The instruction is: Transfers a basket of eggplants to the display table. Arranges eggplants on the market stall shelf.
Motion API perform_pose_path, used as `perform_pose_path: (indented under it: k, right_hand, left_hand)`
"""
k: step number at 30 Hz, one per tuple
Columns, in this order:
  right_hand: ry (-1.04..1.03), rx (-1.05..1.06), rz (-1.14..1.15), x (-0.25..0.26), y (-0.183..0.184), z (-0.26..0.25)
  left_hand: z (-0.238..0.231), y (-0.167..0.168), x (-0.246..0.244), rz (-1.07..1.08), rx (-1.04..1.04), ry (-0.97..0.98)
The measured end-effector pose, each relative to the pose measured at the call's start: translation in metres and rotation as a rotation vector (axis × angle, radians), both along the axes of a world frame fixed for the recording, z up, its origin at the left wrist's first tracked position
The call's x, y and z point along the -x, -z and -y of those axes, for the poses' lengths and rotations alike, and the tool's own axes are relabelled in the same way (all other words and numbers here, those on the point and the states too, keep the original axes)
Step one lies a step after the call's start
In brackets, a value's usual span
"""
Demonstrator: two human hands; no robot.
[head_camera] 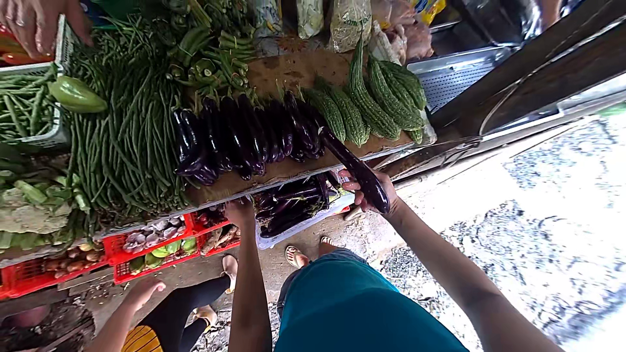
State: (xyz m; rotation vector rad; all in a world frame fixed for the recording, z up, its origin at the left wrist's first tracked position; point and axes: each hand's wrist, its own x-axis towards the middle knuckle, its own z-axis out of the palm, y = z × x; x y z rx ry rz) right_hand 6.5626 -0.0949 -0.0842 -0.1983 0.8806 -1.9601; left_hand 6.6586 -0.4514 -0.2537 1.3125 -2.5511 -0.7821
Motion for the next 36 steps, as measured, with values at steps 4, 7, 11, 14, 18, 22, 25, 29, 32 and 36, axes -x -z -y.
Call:
perform_pose_path:
  k: [4,7,11,14,18,22,25,29,32,36]
  right_hand:
    - [0.092,-0.403,-0.396,0.015,-0.021,0.007]
    - [0.238,-0.940,-0.796,0.037,-0.058,0.031]
    - [0.373,-1.296,-1.229,0.083,-0.078,0.085]
    - [0.310,-1.490,-1.232,0.099,-0.080,0.126]
    - [0.316,-1.544,-1.404,0.091,-0.057,0.133]
    - [0.671,-1.286,-1.719,0.026,-0.011,0.089]
    - [0.288,-1.408,-1.523,-0.021,0.056,0.048]
    - [-0.199,-1.499,-1.028,-0.039,0.134,0.013]
    - [0.074,-1.599,-0.981,-0.037,0.158,0.003]
    - [0.289,-1.584,-0.766,0.032,0.181,-0.014]
  left_hand:
    - [-0.005,-0.007,0.004,0.046,0.047,0.032]
    - [-0.007,-0.015,0.007,0.049,-0.004,0.024]
    - [-0.007,-0.013,0.009,0.091,-0.012,0.001]
    - [-0.006,-0.014,0.011,0.123,-0.025,-0.017]
    - [-0.006,-0.020,0.012,0.122,-0.008,-0.027]
    - [0.000,-0.014,0.009,0.109,-0.076,0.001]
    - [0.002,-0.004,0.010,0.058,-0.088,-0.004]
    - [0.001,0.002,0.008,0.029,-0.018,0.005]
    - [-0.002,0.007,0.007,-0.001,0.041,0.009]
    - [-0.001,0.000,0.006,0.088,-0.054,-0.030]
